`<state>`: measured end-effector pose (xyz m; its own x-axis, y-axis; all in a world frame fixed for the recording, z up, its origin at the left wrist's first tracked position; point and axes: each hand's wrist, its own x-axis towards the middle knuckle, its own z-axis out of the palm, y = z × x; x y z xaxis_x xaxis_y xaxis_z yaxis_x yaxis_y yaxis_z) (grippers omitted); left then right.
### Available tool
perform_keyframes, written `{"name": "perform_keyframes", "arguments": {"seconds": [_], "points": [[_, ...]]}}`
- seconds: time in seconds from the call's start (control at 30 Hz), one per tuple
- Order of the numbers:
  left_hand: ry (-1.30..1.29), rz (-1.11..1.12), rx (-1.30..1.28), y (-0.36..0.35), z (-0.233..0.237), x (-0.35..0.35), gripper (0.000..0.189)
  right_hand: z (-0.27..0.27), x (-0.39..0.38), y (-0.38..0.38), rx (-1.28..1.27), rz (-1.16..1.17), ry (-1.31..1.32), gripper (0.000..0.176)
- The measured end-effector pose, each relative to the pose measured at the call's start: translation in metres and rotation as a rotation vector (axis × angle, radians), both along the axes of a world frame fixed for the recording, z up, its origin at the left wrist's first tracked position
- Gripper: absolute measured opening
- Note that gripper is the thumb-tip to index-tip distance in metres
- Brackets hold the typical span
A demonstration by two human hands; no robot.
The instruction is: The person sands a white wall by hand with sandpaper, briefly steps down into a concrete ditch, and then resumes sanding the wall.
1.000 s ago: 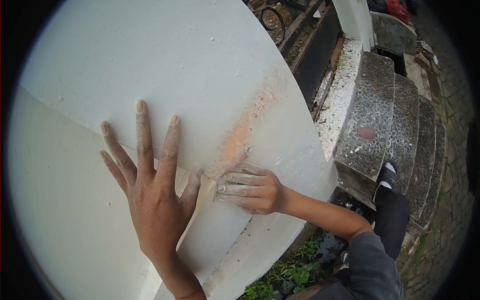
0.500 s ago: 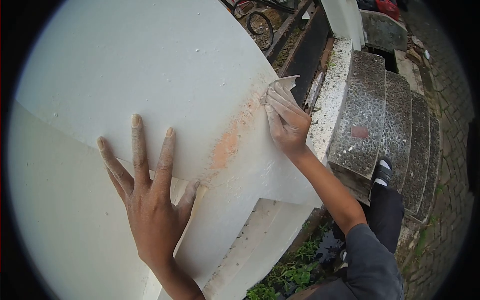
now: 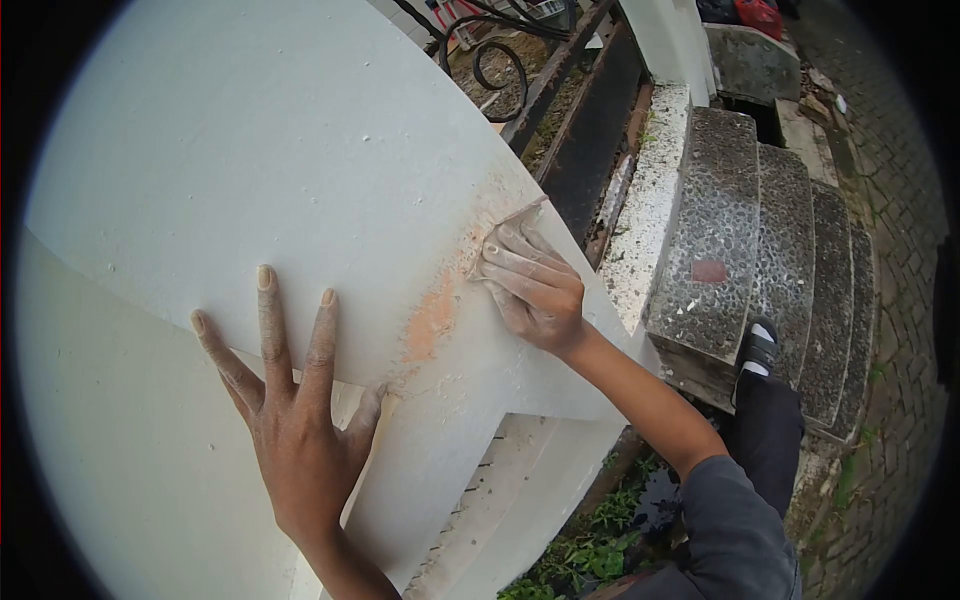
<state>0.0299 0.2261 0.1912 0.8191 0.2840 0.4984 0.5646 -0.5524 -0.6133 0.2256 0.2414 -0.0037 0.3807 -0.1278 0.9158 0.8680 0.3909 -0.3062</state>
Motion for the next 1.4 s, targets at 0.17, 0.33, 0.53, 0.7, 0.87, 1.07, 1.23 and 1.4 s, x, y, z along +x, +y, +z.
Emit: {"name": "perform_keyframes", "arguments": {"seconds": [0.17, 0.33, 0.53, 0.7, 0.87, 1.07, 1.23, 1.4], "points": [[0.005, -0.002, -0.018, -0.002, 0.0, 0.001, 0.09, 0.015, -0.037, -0.016, -0.052, 0.102, 0.012, 0.019], [0.014, 0.008, -0.001, -0.001, 0.001, 0.003, 0.09, 0.007, 0.018, -0.001, 0.045, 0.109, 0.354, 0.017], [0.004, 0.024, -0.04, -0.005, -0.001, 0.003, 0.09, 0.016, -0.039, -0.02, -0.078, 0.265, -0.169, 0.019], [-0.002, 0.029, -0.051, -0.006, -0.002, 0.003, 0.09, 0.036, 0.019, 0.001, 0.063, 0.002, 0.21, 0.017], [-0.002, 0.018, -0.056, -0.007, -0.001, 0.005, 0.09, 0.038, 0.015, -0.008, 0.024, 0.082, 0.107, 0.017], [-0.021, 0.084, -0.089, -0.007, -0.001, 0.007, 0.082, 0.041, -0.03, -0.025, -0.062, 0.24, -0.081, 0.017], [-0.026, 0.066, -0.085, -0.006, -0.001, 0.007, 0.082, 0.04, 0.019, -0.001, 0.049, 0.086, 0.226, 0.014], [-0.032, 0.07, -0.104, -0.007, -0.001, 0.007, 0.082, 0.036, -0.022, -0.023, -0.082, 0.217, -0.153, 0.016]]}}
